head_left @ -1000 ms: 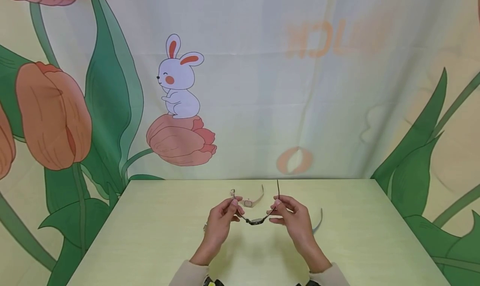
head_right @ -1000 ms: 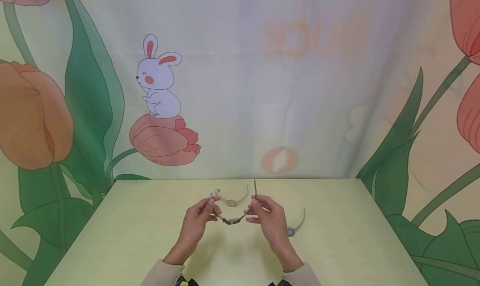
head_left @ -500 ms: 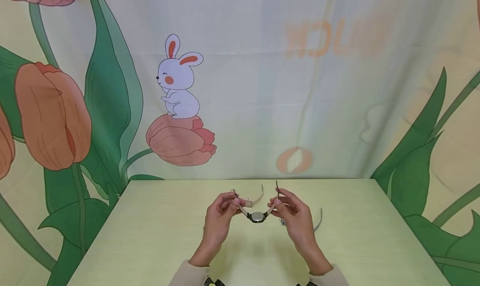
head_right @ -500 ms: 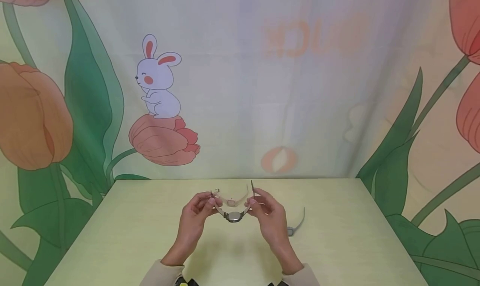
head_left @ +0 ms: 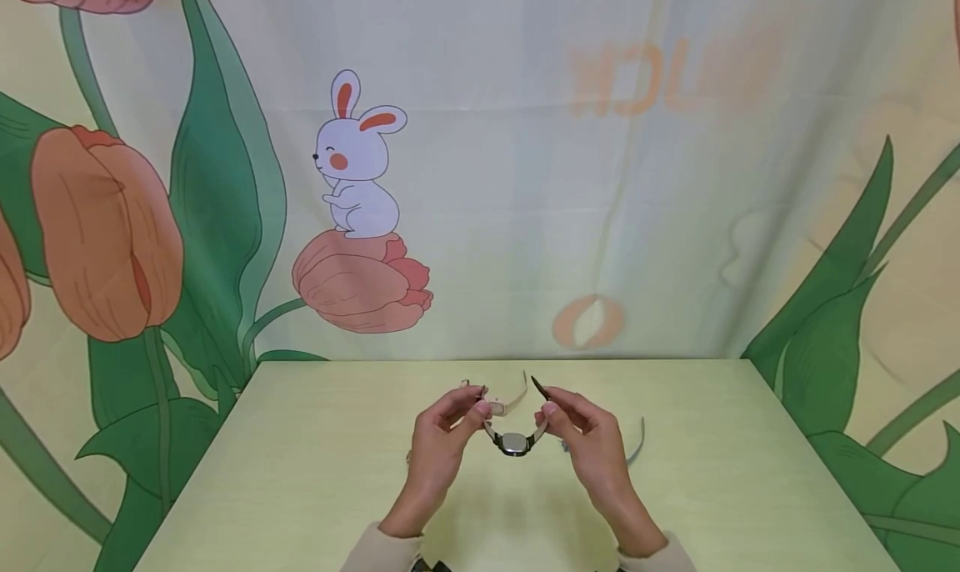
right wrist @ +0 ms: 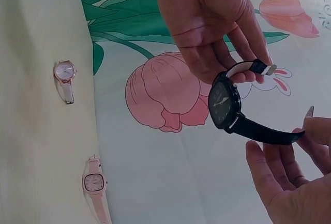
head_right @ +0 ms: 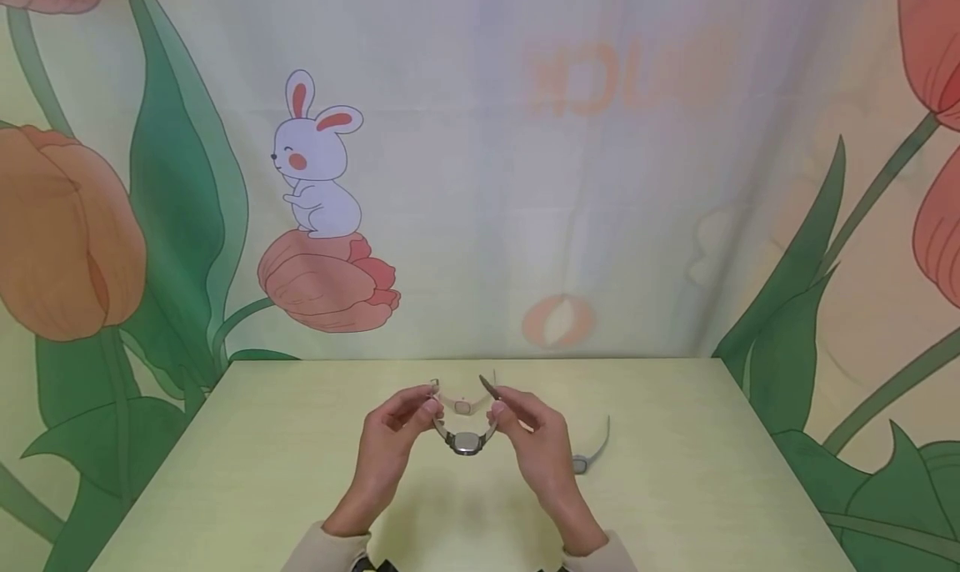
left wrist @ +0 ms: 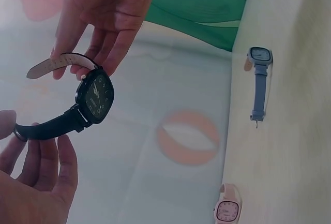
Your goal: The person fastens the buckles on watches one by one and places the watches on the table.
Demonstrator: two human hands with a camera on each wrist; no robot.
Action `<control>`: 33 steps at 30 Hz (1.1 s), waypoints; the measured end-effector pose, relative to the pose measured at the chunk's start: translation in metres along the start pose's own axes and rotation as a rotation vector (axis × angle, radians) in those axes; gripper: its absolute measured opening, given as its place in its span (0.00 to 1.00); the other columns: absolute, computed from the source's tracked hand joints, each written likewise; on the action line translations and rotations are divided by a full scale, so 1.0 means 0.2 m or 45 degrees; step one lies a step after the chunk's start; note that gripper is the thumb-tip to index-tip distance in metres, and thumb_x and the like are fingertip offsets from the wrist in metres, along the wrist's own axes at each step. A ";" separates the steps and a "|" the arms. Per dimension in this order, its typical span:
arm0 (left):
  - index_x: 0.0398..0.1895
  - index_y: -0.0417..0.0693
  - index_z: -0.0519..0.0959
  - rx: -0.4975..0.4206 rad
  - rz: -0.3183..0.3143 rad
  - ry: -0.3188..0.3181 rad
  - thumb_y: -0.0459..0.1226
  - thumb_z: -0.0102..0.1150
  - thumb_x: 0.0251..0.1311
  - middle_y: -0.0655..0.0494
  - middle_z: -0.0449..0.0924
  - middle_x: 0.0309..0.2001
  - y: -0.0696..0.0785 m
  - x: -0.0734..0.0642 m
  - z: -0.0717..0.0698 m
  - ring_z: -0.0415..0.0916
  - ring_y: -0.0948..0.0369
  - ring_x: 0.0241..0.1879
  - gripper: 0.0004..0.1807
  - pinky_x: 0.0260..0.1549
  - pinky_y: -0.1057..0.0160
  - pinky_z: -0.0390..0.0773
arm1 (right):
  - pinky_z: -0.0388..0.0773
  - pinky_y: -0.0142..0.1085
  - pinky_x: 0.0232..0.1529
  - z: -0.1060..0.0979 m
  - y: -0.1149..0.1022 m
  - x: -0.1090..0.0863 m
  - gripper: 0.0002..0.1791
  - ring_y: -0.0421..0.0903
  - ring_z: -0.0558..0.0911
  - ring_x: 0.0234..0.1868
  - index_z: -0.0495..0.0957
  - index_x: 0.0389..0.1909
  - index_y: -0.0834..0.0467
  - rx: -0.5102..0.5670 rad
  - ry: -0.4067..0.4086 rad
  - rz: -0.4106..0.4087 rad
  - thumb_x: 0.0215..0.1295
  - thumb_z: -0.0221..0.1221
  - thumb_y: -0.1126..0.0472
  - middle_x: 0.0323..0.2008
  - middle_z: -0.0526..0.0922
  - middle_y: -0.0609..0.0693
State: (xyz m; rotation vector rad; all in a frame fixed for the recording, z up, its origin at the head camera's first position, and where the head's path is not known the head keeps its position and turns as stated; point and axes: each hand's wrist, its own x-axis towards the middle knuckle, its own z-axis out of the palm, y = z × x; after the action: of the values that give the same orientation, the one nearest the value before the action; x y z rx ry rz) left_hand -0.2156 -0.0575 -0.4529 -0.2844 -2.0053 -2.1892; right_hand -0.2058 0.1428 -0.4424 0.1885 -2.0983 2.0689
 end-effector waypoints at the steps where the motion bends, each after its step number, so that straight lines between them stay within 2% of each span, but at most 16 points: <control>1: 0.51 0.48 0.82 0.007 -0.001 -0.002 0.41 0.65 0.62 0.48 0.84 0.44 0.00 0.00 0.00 0.83 0.62 0.43 0.16 0.45 0.64 0.84 | 0.84 0.35 0.45 0.00 0.00 0.00 0.16 0.45 0.87 0.38 0.81 0.52 0.59 -0.006 -0.005 -0.015 0.66 0.63 0.58 0.38 0.85 0.61; 6: 0.52 0.44 0.82 0.017 0.003 -0.010 0.38 0.65 0.61 0.55 0.84 0.40 0.02 -0.01 0.01 0.83 0.61 0.40 0.16 0.44 0.66 0.83 | 0.85 0.39 0.45 -0.01 -0.01 -0.02 0.15 0.44 0.87 0.39 0.82 0.52 0.60 0.008 -0.041 -0.094 0.65 0.63 0.60 0.37 0.83 0.54; 11: 0.51 0.41 0.82 0.041 0.020 -0.033 0.35 0.64 0.62 0.57 0.83 0.39 0.03 -0.02 0.02 0.82 0.63 0.38 0.15 0.44 0.68 0.82 | 0.85 0.35 0.44 -0.01 -0.01 -0.04 0.15 0.42 0.86 0.37 0.83 0.50 0.61 0.006 -0.071 -0.139 0.64 0.64 0.62 0.38 0.82 0.48; 18: 0.48 0.46 0.83 0.038 0.041 -0.045 0.37 0.64 0.62 0.49 0.84 0.41 0.05 -0.04 0.04 0.81 0.63 0.40 0.12 0.43 0.67 0.82 | 0.82 0.30 0.46 0.00 -0.02 -0.05 0.13 0.44 0.84 0.39 0.84 0.49 0.59 -0.042 -0.111 -0.178 0.65 0.63 0.62 0.40 0.81 0.54; 22: 0.49 0.44 0.83 0.018 0.054 -0.070 0.37 0.65 0.62 0.44 0.83 0.43 0.06 -0.04 0.04 0.81 0.65 0.41 0.13 0.43 0.68 0.82 | 0.83 0.31 0.45 0.00 -0.03 -0.06 0.12 0.42 0.83 0.40 0.84 0.49 0.59 -0.032 -0.130 -0.191 0.65 0.63 0.62 0.42 0.80 0.60; 27: 0.49 0.40 0.82 0.007 0.085 -0.103 0.35 0.64 0.62 0.46 0.82 0.43 0.06 -0.05 0.05 0.81 0.65 0.42 0.13 0.44 0.69 0.82 | 0.84 0.33 0.44 0.02 -0.02 -0.07 0.13 0.41 0.81 0.44 0.84 0.49 0.60 -0.043 -0.146 -0.213 0.66 0.63 0.61 0.43 0.80 0.60; 33: 0.49 0.41 0.83 0.041 0.110 -0.100 0.36 0.64 0.62 0.47 0.82 0.42 0.06 -0.05 0.05 0.80 0.66 0.42 0.13 0.44 0.69 0.81 | 0.83 0.32 0.45 0.03 -0.03 -0.07 0.14 0.42 0.81 0.46 0.83 0.50 0.62 -0.073 -0.164 -0.227 0.66 0.63 0.60 0.44 0.80 0.57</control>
State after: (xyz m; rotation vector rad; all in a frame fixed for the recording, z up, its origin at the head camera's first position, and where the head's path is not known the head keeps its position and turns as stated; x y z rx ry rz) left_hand -0.2018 -0.0487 -0.4435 -0.4507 -2.0264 -2.1231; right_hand -0.1907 0.1363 -0.4407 0.4931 -2.1231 1.9386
